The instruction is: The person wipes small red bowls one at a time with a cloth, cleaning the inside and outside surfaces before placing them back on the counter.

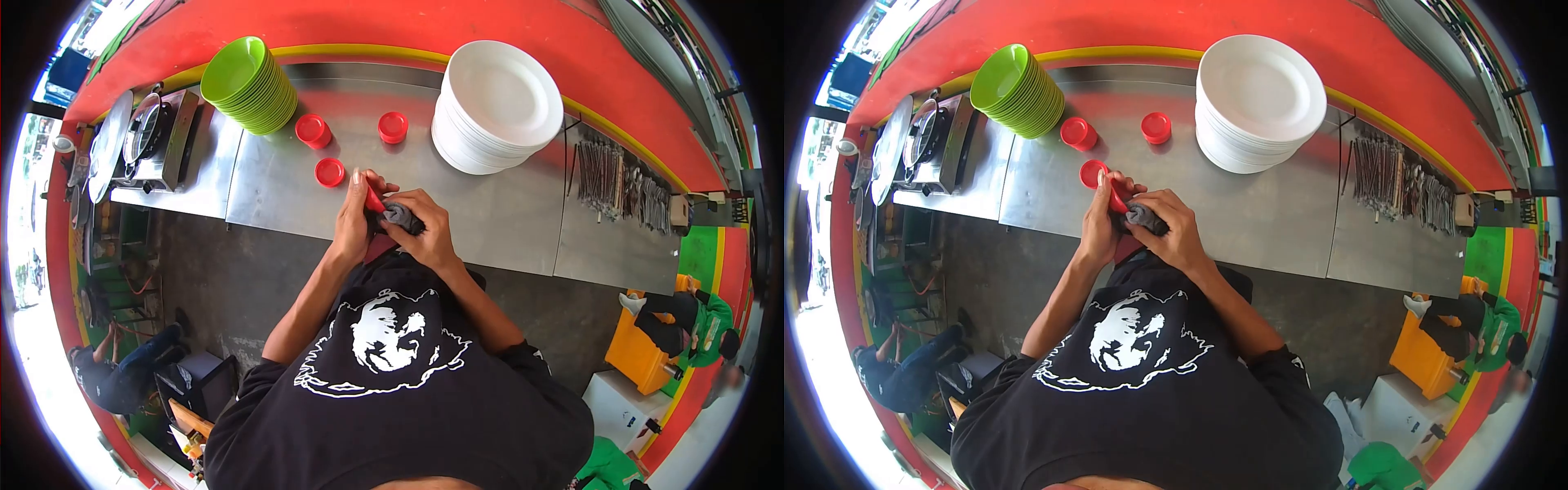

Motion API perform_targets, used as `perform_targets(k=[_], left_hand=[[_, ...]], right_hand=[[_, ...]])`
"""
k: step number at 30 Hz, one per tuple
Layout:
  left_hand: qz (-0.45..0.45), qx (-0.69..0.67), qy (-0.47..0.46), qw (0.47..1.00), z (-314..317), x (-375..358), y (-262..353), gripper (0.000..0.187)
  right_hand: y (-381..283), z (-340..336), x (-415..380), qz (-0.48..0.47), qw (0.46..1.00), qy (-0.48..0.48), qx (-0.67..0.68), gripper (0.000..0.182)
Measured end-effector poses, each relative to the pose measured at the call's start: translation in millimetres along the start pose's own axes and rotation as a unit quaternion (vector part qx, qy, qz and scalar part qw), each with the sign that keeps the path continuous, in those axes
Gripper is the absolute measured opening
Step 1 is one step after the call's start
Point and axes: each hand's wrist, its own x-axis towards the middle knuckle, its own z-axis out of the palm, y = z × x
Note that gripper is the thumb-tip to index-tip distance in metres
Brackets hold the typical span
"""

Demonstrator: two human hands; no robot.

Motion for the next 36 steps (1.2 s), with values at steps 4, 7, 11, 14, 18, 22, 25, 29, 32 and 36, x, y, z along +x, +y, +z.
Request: perform_targets(k=[4, 7, 11, 14, 18, 22, 25, 29, 32, 36], left_hand=[[0.091, 0.152, 0.057, 0.983, -9, 0, -5, 0.041], [0.151, 0.213, 0.101, 0.96, -8, 1, -7, 0.047], [0.189, 0.37, 0.033, 0.909, -19, 4, -5, 0.052], [0.2, 0.498, -0.034, 0.843, -16, -1, 4, 0.054], [0.146, 0.383, 0.067, 0.91, -18, 6, 0, 0.053], [0.015, 0.082, 0.211, 0.974, -9, 20, 6, 0.047], [0.062, 0.148, 0.156, 0.975, -10, 19, 2, 0.048], [0.111, 0.33, 0.054, 0.936, -19, 13, 3, 0.053], [0.098, 0.371, 0.021, 0.923, -15, 4, 15, 0.053], [0.036, 0.164, 0.096, 0.981, 5, 5, 7, 0.054]], right_hand=[[-1, -6, -5, 0.186, 0.966, 0.003, 0.18, 0.026], [-5, 1, -5, 0.205, 0.959, 0.028, 0.196, 0.022], [-11, -2, 0, 0.224, 0.96, 0.05, 0.158, 0.02], [-11, -9, 11, 0.264, 0.952, 0.022, 0.156, 0.019], [-11, 1, 8, 0.2, 0.969, 0.046, 0.137, 0.022], [-15, 16, -8, 0.231, 0.963, 0.025, 0.138, 0.02], [-17, 27, -11, 0.214, 0.961, 0.081, 0.156, 0.017], [-4, 14, -3, 0.286, 0.929, 0.076, 0.223, 0.019], [-2, 2, 4, 0.297, 0.92, 0.02, 0.254, 0.02], [4, 6, 1, 0.313, 0.867, 0.121, 0.368, 0.022]])
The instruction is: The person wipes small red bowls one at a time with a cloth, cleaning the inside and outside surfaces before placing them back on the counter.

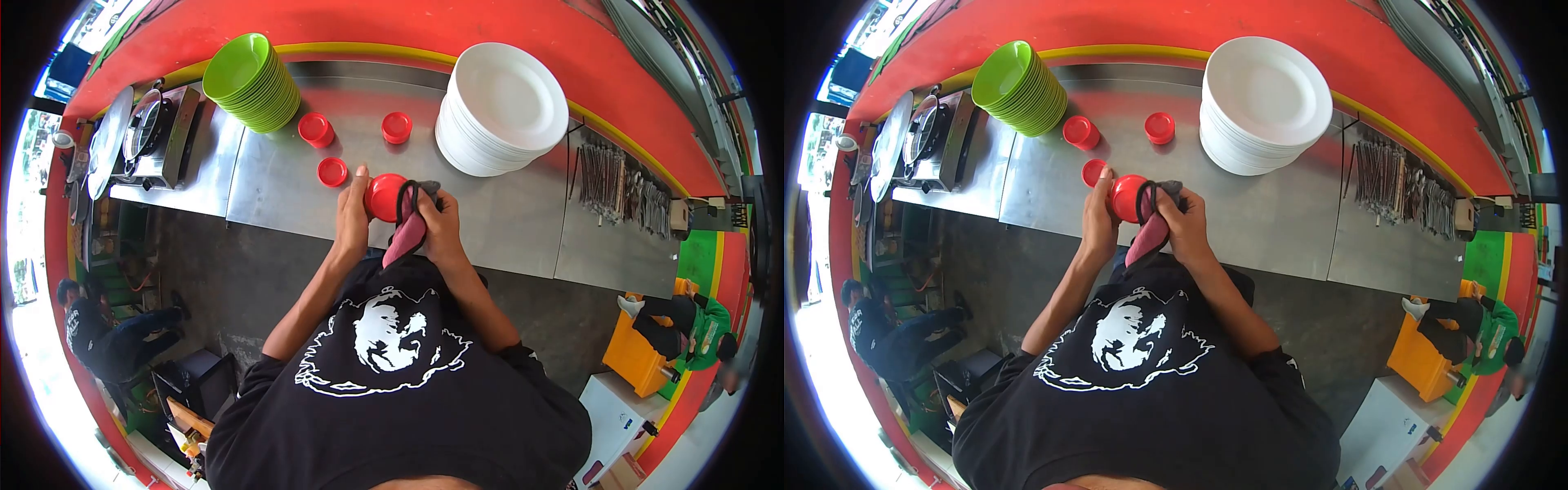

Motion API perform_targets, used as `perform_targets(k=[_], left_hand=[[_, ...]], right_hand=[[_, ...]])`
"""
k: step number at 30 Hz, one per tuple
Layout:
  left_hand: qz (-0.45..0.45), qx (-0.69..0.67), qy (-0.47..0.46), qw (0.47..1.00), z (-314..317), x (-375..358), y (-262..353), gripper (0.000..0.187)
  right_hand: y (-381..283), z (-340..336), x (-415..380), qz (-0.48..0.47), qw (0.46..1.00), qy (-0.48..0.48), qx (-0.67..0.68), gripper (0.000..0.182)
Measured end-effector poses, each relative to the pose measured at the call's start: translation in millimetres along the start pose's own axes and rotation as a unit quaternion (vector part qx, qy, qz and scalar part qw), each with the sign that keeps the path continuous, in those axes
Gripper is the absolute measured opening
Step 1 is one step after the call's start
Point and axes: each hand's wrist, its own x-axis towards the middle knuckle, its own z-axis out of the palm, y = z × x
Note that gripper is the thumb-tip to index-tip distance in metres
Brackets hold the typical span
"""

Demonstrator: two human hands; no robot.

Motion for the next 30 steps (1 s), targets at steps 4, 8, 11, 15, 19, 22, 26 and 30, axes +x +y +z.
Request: perform_targets(k=[4, 8, 11, 15, 19, 22, 26, 30], left_hand=[[0.02, 0.041, -0.007, 0.999, -11, 3, -16, 0.055], [0.071, 0.284, -0.194, 0.936, -41, 16, -9, 0.054], [0.018, 0.15, -0.105, 0.983, -30, 9, -5, 0.054], [-0.065, -0.016, 0.0, 0.998, -6, 4, -2, 0.054], [-0.024, 0.091, -0.085, 0.992, -24, 12, -13, 0.052], [0.048, 0.307, -0.222, 0.924, -42, 24, -7, 0.051], [-0.014, 0.106, 0.013, 0.994, -18, 14, -10, 0.041], [-0.118, -0.089, -0.033, 0.988, -14, 13, -7, 0.039]], right_hand=[[9, 0, 1, -0.026, 0.995, -0.028, -0.087, 0.022], [3, -15, 4, 0.081, 0.981, -0.122, -0.131, 0.02], [1, -9, 6, 0.061, 0.989, -0.113, -0.075, 0.02], [4, -2, 6, 0.011, 0.998, -0.03, -0.062, 0.02], [17, -9, 4, 0.014, 0.996, -0.046, -0.08, 0.021], [12, -16, 7, 0.093, 0.982, -0.116, -0.119, 0.022], [6, -6, 13, 0.061, 0.989, -0.077, -0.109, 0.024], [10, 0, 14, 0.049, 0.998, 0.014, -0.036, 0.027]])
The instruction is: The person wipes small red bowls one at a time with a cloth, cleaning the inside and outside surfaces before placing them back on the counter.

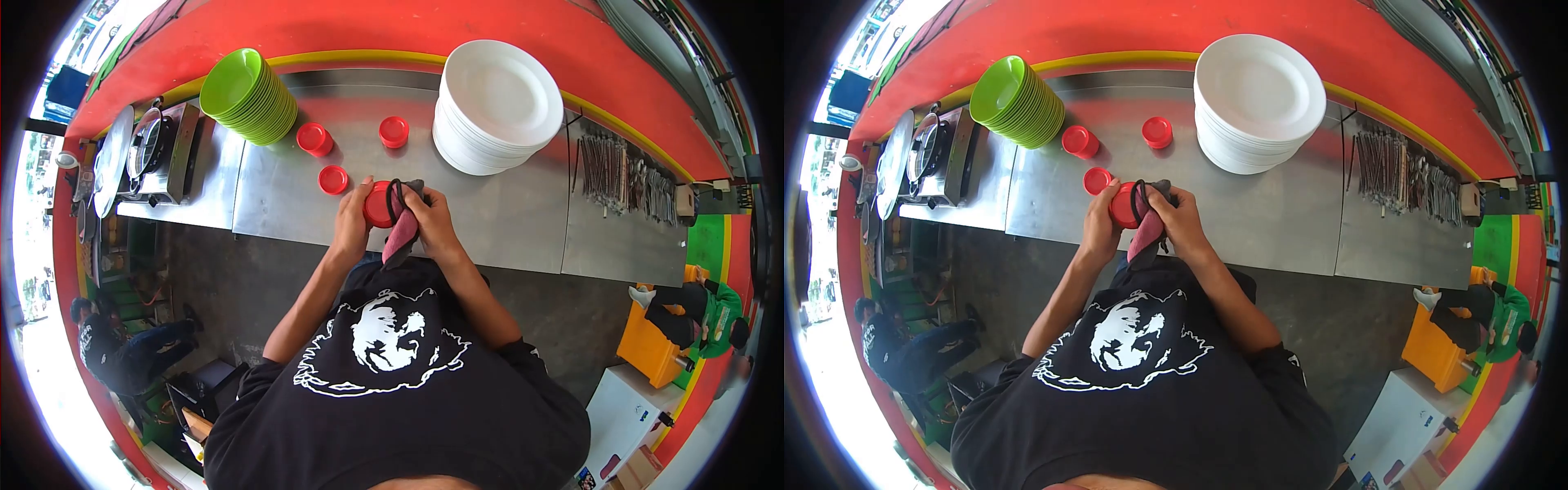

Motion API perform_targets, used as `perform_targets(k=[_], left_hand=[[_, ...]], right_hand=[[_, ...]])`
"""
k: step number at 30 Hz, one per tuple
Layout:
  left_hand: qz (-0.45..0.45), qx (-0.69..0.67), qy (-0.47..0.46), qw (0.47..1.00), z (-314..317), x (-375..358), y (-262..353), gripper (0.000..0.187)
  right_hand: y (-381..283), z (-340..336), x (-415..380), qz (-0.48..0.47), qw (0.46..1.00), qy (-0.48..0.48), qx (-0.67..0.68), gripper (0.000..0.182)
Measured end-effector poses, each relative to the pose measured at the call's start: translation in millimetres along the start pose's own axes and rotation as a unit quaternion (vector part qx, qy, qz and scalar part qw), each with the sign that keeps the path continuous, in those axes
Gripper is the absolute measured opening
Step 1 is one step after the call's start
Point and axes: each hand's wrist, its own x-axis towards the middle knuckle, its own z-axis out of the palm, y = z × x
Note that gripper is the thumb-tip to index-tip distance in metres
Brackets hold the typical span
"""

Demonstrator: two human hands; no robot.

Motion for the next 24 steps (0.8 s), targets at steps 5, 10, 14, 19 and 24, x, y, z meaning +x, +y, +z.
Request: perform_targets(k=[5, 10, 14, 19, 24], left_hand=[[0.082, 0.234, -0.161, 0.955, -33, 15, -13, 0.046], [0.093, 0.222, -0.213, 0.947, -34, 12, -7, 0.044], [0.037, 0.019, -0.116, 0.992, -14, 4, -8, 0.039], [0.016, -0.097, -0.119, 0.988, -6, 3, -3, 0.041], [-0.038, -0.204, -0.202, 0.957, -6, -5, -10, 0.054]], right_hand=[[-1, -11, -6, 0.038, 0.995, -0.068, -0.063, 0.026], [-14, -7, -4, -0.03, 0.98, -0.069, -0.182, 0.025], [-17, 4, -6, -0.199, 0.954, 0.126, -0.185, 0.023], [-22, 10, -14, -0.449, 0.81, -0.001, -0.378, 0.044], [-18, 20, -19, -0.437, 0.757, -0.005, -0.486, 0.059]])
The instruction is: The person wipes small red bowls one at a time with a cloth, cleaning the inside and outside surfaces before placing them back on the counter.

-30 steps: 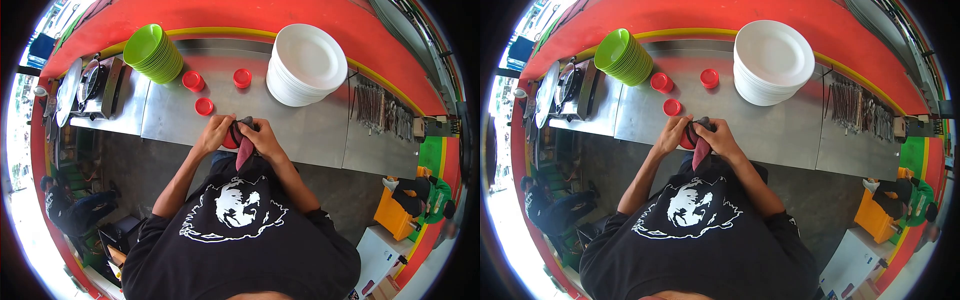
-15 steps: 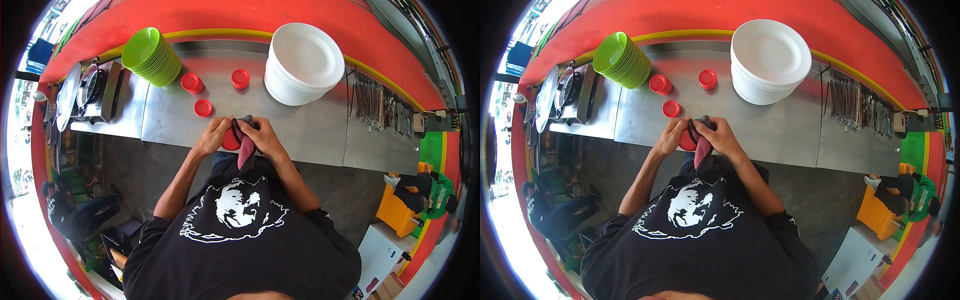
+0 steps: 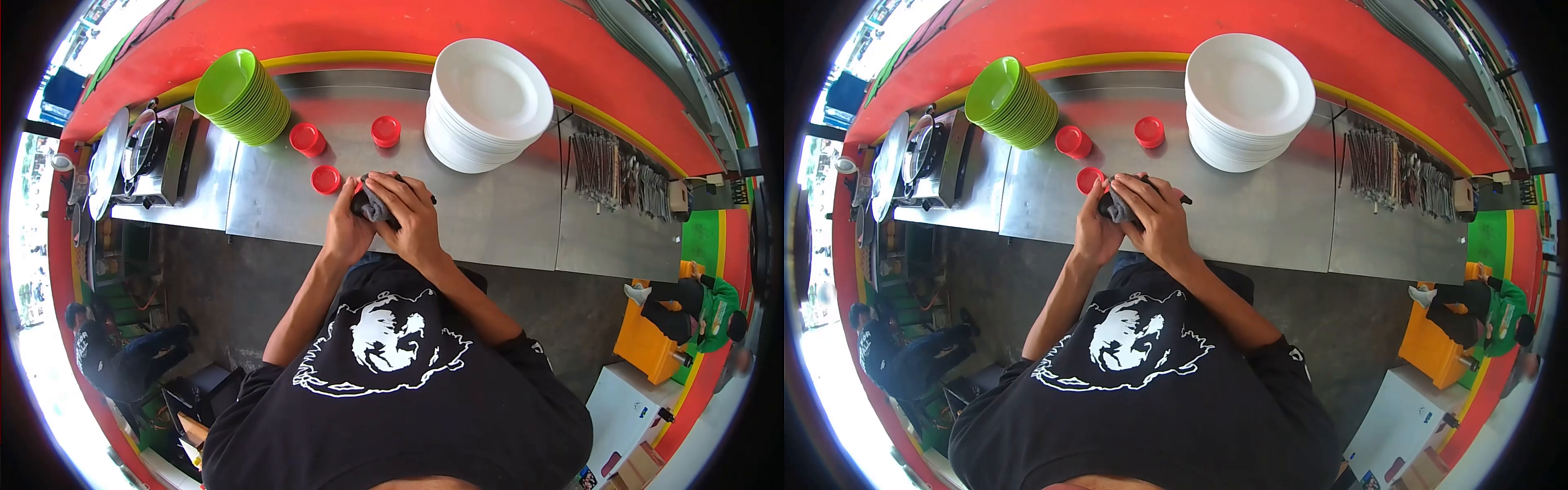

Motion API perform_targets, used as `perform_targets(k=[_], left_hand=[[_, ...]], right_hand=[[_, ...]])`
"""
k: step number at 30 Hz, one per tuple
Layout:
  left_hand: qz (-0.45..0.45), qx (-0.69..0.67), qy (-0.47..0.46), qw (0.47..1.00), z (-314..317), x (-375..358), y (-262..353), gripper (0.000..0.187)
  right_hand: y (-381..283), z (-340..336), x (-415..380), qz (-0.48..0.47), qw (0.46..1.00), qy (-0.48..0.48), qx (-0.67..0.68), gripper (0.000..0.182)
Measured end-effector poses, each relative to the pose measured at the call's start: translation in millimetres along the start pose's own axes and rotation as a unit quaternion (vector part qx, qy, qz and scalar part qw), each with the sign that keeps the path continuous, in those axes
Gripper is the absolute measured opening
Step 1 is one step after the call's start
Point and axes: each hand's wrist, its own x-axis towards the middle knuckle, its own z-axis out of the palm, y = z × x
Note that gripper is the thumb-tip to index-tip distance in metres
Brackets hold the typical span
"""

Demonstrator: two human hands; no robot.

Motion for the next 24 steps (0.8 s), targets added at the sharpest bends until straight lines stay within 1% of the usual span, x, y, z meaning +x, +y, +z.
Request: perform_targets(k=[2, 5, 8, 11, 14, 15, 18, 19, 20, 22, 23, 24], left_hand=[[0.002, -0.026, 0.043, 0.999, -4, -2, -6, 0.054], [0.011, 0.047, 0.054, 0.997, 15, -9, -7, 0.054], [0.057, 0.044, 0.034, 0.997, 14, -7, -17, 0.05], [0.063, 0.053, 0.054, 0.995, 14, -9, -25, 0.046], [0.08, 0.036, 0.043, 0.995, 11, -10, -34, 0.044], [0.082, 0.056, 0.072, 0.992, 20, -11, -31, 0.044], [0.102, 0.029, 0.099, 0.989, 12, -6, -35, 0.049], [0.12, 0.021, 0.115, 0.986, 12, -3, -34, 0.049], [0.12, -0.004, 0.113, 0.986, 10, 0, -31, 0.049], [0.115, -0.052, 0.112, 0.986, 6, 3, -23, 0.048], [0.108, -0.05, 0.116, 0.986, 7, 4, -20, 0.045], [0.088, -0.056, 0.125, 0.987, 11, 3, -20, 0.045]], right_hand=[[6, 2, -1, 0.0, 1.0, -0.003, 0.003, 0.055], [11, 8, -5, 0.037, 0.999, 0.031, 0.025, 0.049], [2, 11, -2, 0.055, 0.994, 0.095, 0.019, 0.041], [3, 16, 2, 0.088, 0.982, 0.155, 0.061, 0.034], [10, 14, 1, 0.15, 0.968, 0.172, 0.107, 0.032], [13, 14, 0, 0.209, 0.954, 0.17, 0.136, 0.024], [26, 15, -11, 0.336, 0.896, 0.191, 0.221, 0.019], [28, 15, -15, 0.308, 0.906, 0.186, 0.223, 0.021], [30, 13, -19, 0.245, 0.933, 0.159, 0.209, 0.024], [19, 2, -19, 0.118, 0.971, 0.103, 0.178, 0.029], [11, -2, -22, 0.096, 0.983, 0.068, 0.144, 0.035], [10, -1, -23, 0.082, 0.987, 0.067, 0.122, 0.036]])
